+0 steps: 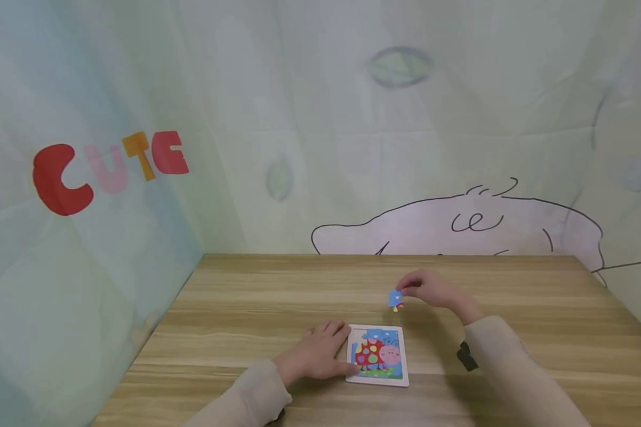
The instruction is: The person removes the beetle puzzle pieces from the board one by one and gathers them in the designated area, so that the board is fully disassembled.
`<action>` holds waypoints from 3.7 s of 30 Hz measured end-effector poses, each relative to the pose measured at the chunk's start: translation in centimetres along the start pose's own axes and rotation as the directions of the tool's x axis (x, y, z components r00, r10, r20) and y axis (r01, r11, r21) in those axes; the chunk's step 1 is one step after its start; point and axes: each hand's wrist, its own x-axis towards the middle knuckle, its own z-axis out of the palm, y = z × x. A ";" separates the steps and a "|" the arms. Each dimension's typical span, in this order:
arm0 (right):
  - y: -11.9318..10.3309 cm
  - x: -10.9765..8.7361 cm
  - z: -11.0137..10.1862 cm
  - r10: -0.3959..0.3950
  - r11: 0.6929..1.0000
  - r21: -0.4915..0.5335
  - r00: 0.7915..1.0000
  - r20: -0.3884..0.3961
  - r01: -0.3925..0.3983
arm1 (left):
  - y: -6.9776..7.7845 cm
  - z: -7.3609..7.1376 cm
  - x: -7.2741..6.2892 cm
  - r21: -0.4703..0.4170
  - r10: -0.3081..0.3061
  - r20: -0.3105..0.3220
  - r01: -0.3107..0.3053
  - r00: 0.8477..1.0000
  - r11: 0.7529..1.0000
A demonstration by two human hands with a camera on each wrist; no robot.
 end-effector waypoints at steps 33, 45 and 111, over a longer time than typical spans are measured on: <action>6.3 -1.1 -2.8 0.128 0.992 0.017 0.990 -0.055 -0.128 | 0.1 -0.1 -0.5 -0.009 0.005 -0.008 -0.005 1.000 1.000; 6.8 -1.6 -2.6 0.162 0.987 -0.004 0.985 -0.053 -0.162 | 0.2 -0.1 -0.4 -0.004 0.004 -0.004 -0.004 1.000 1.000; -1.7 -0.5 3.3 -0.086 0.996 0.044 0.970 0.229 0.078 | 0.1 0.0 -0.1 0.002 -0.002 -0.016 0.002 1.000 1.000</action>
